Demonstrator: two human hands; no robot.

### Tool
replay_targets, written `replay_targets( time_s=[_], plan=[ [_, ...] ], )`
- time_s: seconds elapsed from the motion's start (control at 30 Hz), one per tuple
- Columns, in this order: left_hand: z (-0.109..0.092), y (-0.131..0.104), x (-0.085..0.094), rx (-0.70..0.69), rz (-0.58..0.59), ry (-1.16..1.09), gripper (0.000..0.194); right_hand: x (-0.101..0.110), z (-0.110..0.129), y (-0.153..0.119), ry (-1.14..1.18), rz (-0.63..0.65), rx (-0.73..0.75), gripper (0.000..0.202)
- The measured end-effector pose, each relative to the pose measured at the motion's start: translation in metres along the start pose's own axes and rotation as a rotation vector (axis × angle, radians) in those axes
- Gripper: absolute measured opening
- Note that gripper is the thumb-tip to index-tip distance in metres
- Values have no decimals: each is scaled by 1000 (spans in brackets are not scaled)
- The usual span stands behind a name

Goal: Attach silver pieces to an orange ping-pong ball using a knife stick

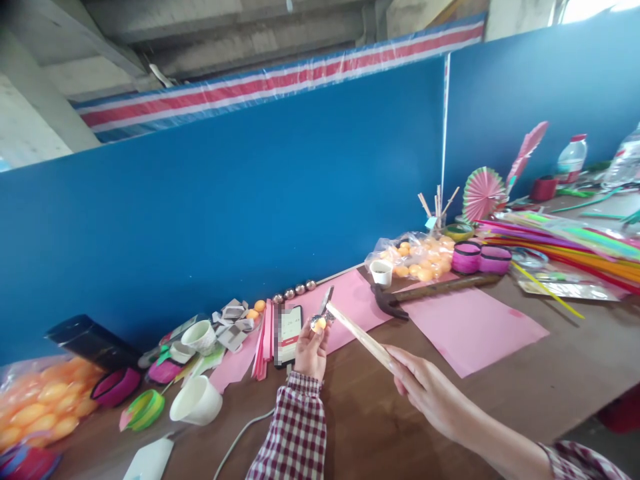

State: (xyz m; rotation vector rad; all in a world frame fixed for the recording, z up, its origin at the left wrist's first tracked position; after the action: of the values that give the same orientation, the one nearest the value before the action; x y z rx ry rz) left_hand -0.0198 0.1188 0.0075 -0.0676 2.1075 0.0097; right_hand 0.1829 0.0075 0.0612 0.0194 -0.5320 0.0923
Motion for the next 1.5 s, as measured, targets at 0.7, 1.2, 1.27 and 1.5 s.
replay_targets(
  time_s=[0.7, 1.2, 1.27, 1.5],
  plan=[
    [2, -2, -4, 51, 56, -17, 33, 9, 0, -3, -1, -19, -20, 42],
    [3, -3, -7, 63, 41, -13, 35, 7, 2, 4, -79, -4, 41, 34],
    [3, -3, -5, 66, 30, -3, 33, 9, 1, 9, -137, -26, 60, 36],
    [6, 3, 13, 66, -80, -12, 30, 42, 5, 58, -718, -239, 149, 40]
  ],
)
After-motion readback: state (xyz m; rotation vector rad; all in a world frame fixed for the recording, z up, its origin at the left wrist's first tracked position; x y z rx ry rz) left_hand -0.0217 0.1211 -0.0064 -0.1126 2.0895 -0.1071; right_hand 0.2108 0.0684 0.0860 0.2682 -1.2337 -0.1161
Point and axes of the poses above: each hand's wrist, its own y-axis towards the middle knuckle, its own x-axis out of the back of the hand, z = x × y, the point moved 10 cm from there along y, towards the middle knuckle, and after that the axes turned 13 degrees about -y, right-handed, at the moved point
